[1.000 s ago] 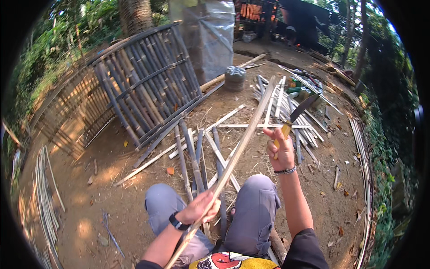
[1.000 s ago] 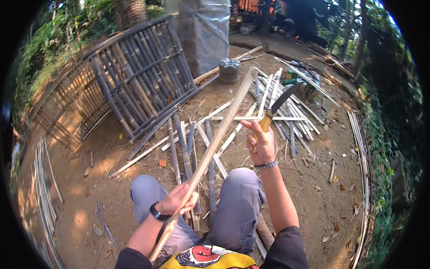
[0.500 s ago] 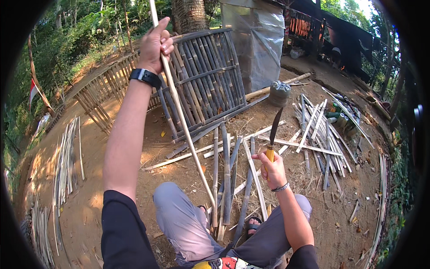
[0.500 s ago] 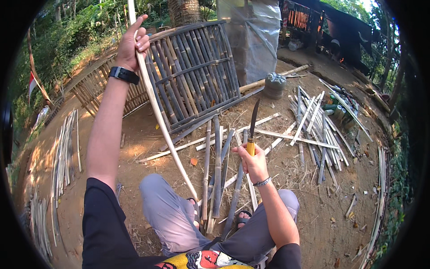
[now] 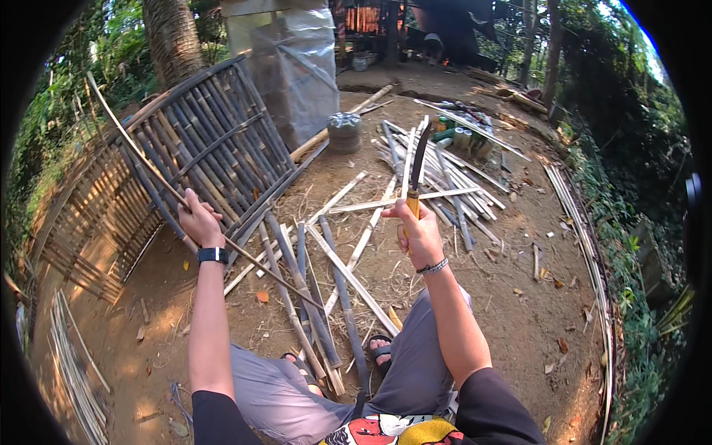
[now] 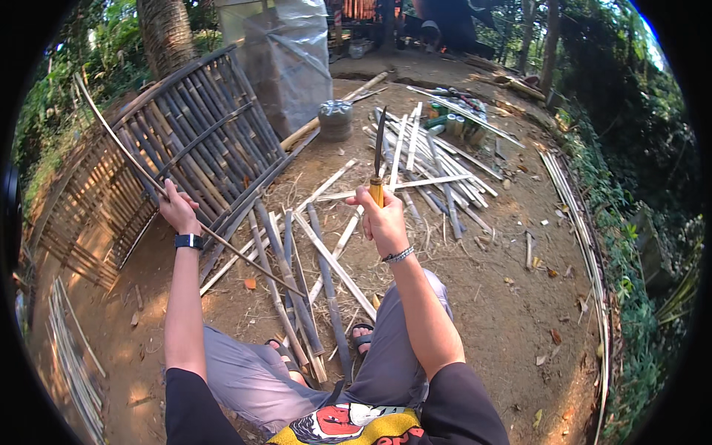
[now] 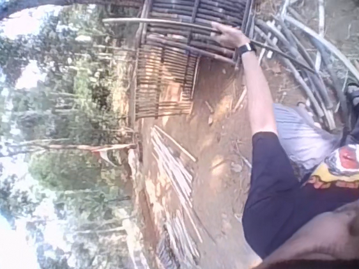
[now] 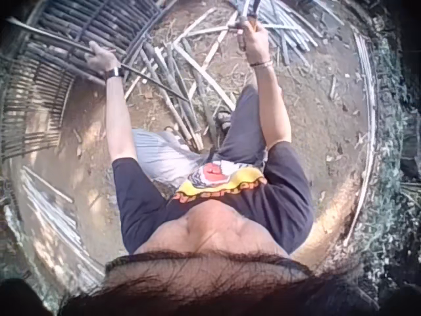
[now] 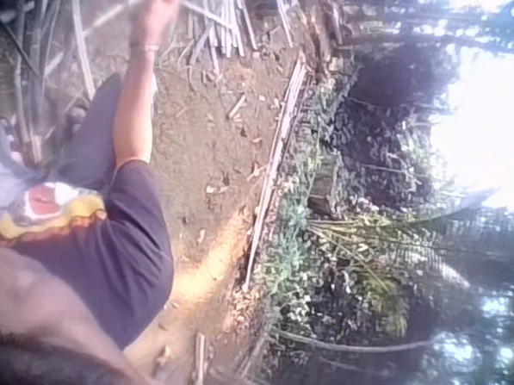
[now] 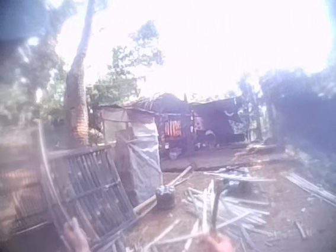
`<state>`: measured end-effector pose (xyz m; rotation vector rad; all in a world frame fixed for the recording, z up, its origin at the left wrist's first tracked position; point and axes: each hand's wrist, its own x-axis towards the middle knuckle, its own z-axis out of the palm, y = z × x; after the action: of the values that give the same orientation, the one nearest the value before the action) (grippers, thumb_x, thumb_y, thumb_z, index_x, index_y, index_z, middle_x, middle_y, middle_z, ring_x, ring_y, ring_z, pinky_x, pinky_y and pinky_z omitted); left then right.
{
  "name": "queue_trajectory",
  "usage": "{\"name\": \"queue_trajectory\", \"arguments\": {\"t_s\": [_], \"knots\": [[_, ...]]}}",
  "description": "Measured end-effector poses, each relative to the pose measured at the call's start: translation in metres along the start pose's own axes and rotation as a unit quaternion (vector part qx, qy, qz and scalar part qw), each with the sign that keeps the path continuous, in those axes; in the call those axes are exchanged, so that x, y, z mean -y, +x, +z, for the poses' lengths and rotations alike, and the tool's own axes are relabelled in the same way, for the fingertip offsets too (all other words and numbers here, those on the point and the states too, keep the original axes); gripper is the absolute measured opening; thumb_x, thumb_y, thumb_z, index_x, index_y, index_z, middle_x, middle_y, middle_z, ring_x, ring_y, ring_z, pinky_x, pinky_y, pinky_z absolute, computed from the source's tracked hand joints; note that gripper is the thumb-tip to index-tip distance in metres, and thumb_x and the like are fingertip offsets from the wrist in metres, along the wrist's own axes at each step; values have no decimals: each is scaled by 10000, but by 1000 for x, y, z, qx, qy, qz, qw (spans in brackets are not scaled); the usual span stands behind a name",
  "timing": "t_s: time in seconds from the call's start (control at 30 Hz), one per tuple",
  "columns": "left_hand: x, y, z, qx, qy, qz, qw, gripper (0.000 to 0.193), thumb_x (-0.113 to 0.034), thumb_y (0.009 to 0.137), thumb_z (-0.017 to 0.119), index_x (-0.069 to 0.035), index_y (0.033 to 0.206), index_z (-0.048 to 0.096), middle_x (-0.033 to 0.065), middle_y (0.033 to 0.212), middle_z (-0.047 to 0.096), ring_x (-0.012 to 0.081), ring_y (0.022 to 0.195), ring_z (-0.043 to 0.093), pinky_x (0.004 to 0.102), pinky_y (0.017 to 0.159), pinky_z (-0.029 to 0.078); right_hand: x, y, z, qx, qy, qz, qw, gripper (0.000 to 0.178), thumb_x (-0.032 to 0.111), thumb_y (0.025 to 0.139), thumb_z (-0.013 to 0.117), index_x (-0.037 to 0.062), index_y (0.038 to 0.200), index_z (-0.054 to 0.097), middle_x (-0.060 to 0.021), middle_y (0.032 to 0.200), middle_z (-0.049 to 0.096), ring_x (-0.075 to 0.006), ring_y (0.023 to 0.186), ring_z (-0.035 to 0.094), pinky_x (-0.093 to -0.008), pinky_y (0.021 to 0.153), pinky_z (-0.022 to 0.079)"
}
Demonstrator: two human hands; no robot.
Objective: The person uses a knife to peel and strip a piece of bamboo by hand.
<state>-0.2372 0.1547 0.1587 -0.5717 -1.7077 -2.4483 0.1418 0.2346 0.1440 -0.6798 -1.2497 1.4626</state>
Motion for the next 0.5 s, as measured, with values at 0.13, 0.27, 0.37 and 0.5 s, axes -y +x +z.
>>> {"name": "queue_trajectory", "arguments": {"t_s": [0.13,0.27,0.37,0.5], "knots": [[95,-25,19,-57,258,8,965,580,-563,838,648,5,939,586,115,719,641,257,616,635,398,594,494,46,-25,-61,-109,29,-95,989,290,339,959,596,56,897,578,-123,824,695,-42,373,418,-194,321,316],[143,-72,28,24,281,-83,956,643,-651,771,657,-33,941,601,151,870,674,343,850,648,453,762,487,88,-93,-150,-248,-91,-98,959,275,344,954,602,83,875,568,-90,791,679,-30,385,429,-182,322,320],[176,-123,42,110,291,-116,943,638,-619,756,686,-32,984,586,167,916,675,352,872,651,451,778,492,114,-153,-204,-335,-245,-38,909,332,399,930,622,77,859,584,-81,781,671,-44,371,422,-202,314,314],[244,-124,17,190,281,-58,939,573,-221,703,774,-6,1169,518,177,1029,627,336,954,622,414,850,485,102,-177,-238,-342,-294,39,892,352,415,922,623,71,861,589,-76,770,665,-51,356,408,-220,306,307]]}}
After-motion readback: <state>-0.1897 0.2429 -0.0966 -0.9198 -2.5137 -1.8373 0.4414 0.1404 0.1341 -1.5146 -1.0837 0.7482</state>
